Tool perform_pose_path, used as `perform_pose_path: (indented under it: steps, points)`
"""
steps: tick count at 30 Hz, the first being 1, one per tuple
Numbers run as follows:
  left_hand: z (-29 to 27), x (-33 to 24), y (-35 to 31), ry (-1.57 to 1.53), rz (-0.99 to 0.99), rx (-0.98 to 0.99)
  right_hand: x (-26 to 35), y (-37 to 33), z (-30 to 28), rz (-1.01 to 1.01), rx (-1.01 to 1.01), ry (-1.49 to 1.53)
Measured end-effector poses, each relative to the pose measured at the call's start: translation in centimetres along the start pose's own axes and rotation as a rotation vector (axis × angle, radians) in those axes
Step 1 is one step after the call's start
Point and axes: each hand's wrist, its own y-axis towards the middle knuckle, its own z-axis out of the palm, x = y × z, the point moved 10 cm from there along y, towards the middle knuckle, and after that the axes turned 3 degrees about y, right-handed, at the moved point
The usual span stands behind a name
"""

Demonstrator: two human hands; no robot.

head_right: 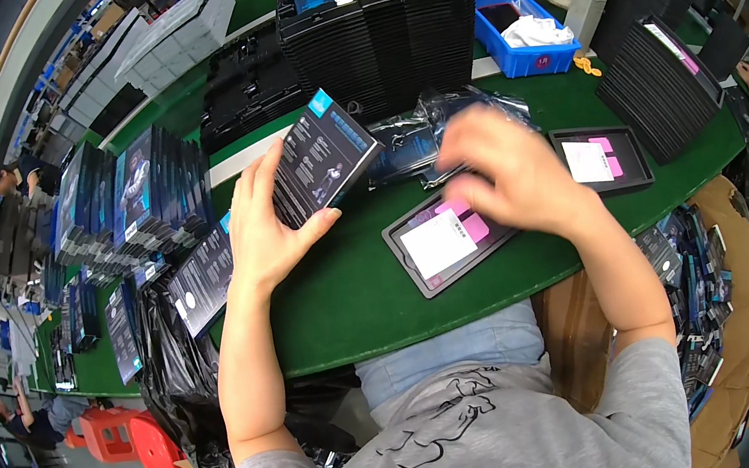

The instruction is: The person unpacks small electronic components from retail boxes and places them into a black plastic tray. They handle the boxes and components by hand, opening the packaging and transferring the items one by one. The workspace is a green table in a warehouse setting with stacks of similar boxes nearby.

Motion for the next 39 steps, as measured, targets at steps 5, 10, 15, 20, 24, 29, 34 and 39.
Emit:
perform_pose_path:
  steps: [5, 10, 15, 20, 24, 29, 34, 39]
  points:
    - [-0.5, -1.3, 0.0, -0.018, 0.061, -0.032, 3.7, -5.6, 4.9, -0.121, 0.339, 0.069]
    - [0.5, -1.3, -0.2, 0.001, 0.065, 0.014, 5.4, -7.6, 1.6, -0.147, 0.093, 0.011]
    - [0.4, -1.1, -0.4, -0.018, 0.041, 0.016, 3.2, -8.7, -5.8, -0.050, -0.009, -0.208]
    - [0.7, -1.7, -0.1, -0.036, 0.072, 0.030, -4.6, -12.8, -10.7, 0.244, -0.092, -0.452]
    - [0.9, -1.2, -0.3, -0.019, 0.063, 0.046, -6.0, -14.2, -10.6, 0.268, -0.068, -0.421]
    - [1.1, -1.4, -0.3, -0.008, 0.060, 0.081, -6.0, -14.3, -9.6, 0.272, -0.041, -0.403]
    - [1.3, -1.5, -0.4, -0.026, 0.070, 0.097, -6.4, -14.6, -9.4, 0.301, -0.011, -0.411]
    - [1.6, -2.5, -0.5, -0.008, 0.159, 0.134, -4.0, -12.1, -9.9, 0.299, -0.091, -0.462]
